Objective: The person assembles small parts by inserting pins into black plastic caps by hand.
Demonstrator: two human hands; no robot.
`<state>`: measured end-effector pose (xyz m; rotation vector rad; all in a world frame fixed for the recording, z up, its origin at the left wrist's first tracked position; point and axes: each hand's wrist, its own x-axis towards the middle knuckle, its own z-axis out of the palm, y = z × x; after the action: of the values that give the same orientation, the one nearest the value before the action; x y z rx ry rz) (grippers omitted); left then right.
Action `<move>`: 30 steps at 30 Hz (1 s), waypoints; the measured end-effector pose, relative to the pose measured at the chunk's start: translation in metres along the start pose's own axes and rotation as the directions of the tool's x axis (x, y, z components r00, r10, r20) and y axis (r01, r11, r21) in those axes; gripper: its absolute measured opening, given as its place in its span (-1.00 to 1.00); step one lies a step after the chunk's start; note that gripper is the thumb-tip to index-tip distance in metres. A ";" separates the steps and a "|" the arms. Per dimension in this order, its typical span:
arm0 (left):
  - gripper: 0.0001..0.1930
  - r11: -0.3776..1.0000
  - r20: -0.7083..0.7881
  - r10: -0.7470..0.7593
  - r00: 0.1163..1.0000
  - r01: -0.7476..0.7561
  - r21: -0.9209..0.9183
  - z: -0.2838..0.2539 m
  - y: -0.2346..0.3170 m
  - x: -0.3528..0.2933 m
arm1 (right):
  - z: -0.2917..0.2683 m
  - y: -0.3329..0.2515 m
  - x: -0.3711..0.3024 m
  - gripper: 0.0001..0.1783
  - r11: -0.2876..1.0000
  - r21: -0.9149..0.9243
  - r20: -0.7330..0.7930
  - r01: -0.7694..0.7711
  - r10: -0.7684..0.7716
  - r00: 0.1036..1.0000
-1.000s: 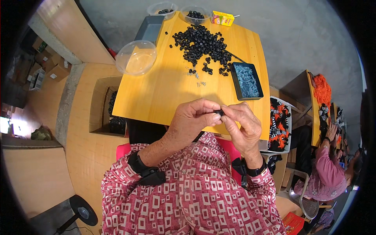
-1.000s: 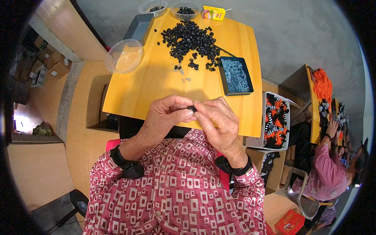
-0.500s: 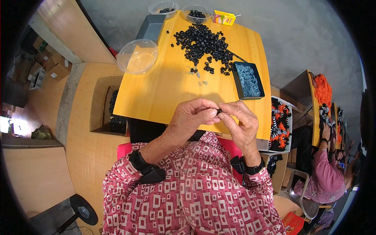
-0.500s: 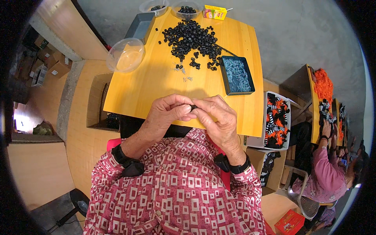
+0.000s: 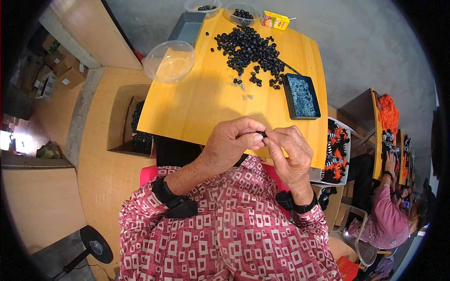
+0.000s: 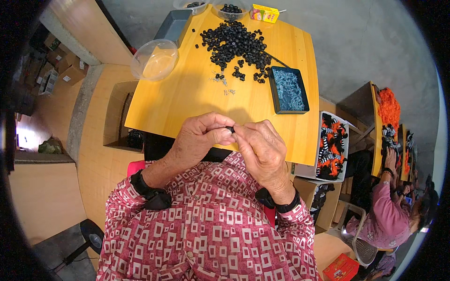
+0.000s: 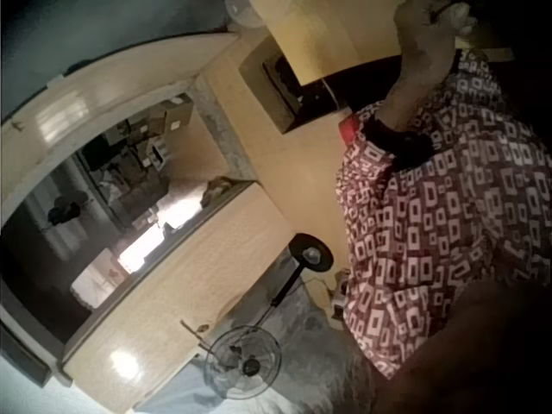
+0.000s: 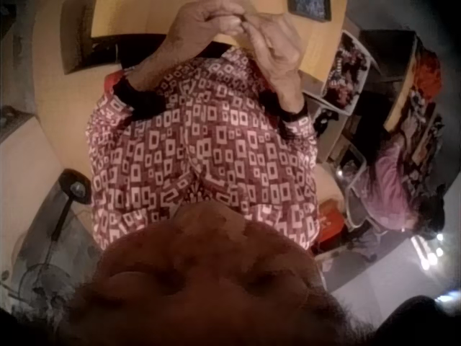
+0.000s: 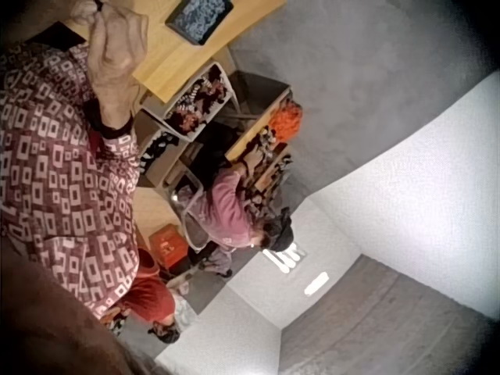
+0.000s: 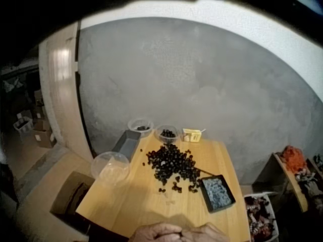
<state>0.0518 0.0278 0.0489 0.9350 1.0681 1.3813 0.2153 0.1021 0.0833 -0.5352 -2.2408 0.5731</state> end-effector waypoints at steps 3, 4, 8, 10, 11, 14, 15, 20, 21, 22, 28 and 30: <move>-0.82 1.000 0.002 0.014 1.000 -0.014 0.000 -0.002 -0.006 0.001 | 0.007 -0.002 -0.006 -0.79 1.000 0.009 -0.015 -0.025 0.025 1.000; -0.82 1.000 -0.001 0.020 1.000 -0.020 0.015 -0.003 -0.009 0.002 | 0.010 -0.001 -0.009 -0.79 0.999 0.006 -0.032 -0.047 0.047 0.998; -0.81 0.998 0.007 0.028 1.000 -0.028 -0.052 -0.008 -0.020 0.004 | 0.018 0.006 -0.011 -0.81 0.969 0.132 -0.009 -0.210 0.213 0.977; -0.79 0.994 -0.018 -0.003 1.000 0.001 -0.106 -0.007 -0.023 0.004 | 0.018 0.009 -0.011 -0.82 0.956 0.182 0.009 -0.230 0.233 0.973; -0.79 0.994 -0.019 -0.005 1.000 0.002 -0.108 -0.006 -0.024 0.003 | 0.017 0.008 -0.010 -0.82 0.956 0.182 0.011 -0.232 0.234 0.972; -0.78 0.993 -0.040 0.029 0.999 -0.034 -0.109 -0.005 -0.021 0.002 | 0.014 0.007 -0.007 -0.83 0.973 0.125 0.034 -0.194 0.191 0.981; -0.78 0.997 -0.044 0.009 0.999 -0.012 -0.074 -0.005 -0.019 0.001 | 0.013 0.007 -0.008 -0.84 0.964 0.150 0.049 -0.221 0.216 0.975; -0.80 0.994 -0.010 -0.013 1.000 0.014 0.112 -0.013 -0.022 -0.002 | 0.016 0.007 -0.010 -0.86 0.949 0.189 0.071 -0.253 0.243 0.967; -0.81 0.992 -0.036 -0.005 0.999 0.009 0.128 -0.013 -0.022 -0.003 | 0.017 0.008 -0.010 -0.86 0.953 0.188 0.070 -0.239 0.229 0.971; -0.82 0.990 -0.063 0.005 0.998 0.004 0.144 -0.014 -0.023 -0.003 | 0.019 0.010 -0.011 -0.86 0.957 0.188 0.069 -0.223 0.213 0.975; -0.82 0.998 -0.099 -0.048 0.994 0.051 0.028 -0.015 -0.031 -0.004 | 0.030 0.025 -0.020 -0.87 0.927 0.280 0.092 -0.249 0.232 0.968; -0.83 0.999 -0.099 -0.037 0.994 0.036 -0.009 -0.016 -0.035 -0.004 | 0.034 0.026 -0.022 -0.87 0.897 0.336 0.094 -0.286 0.270 0.958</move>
<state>0.0472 0.0216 0.0113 0.8444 1.1486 1.4129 0.2092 0.1036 0.0359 -0.6675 -2.0499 1.1141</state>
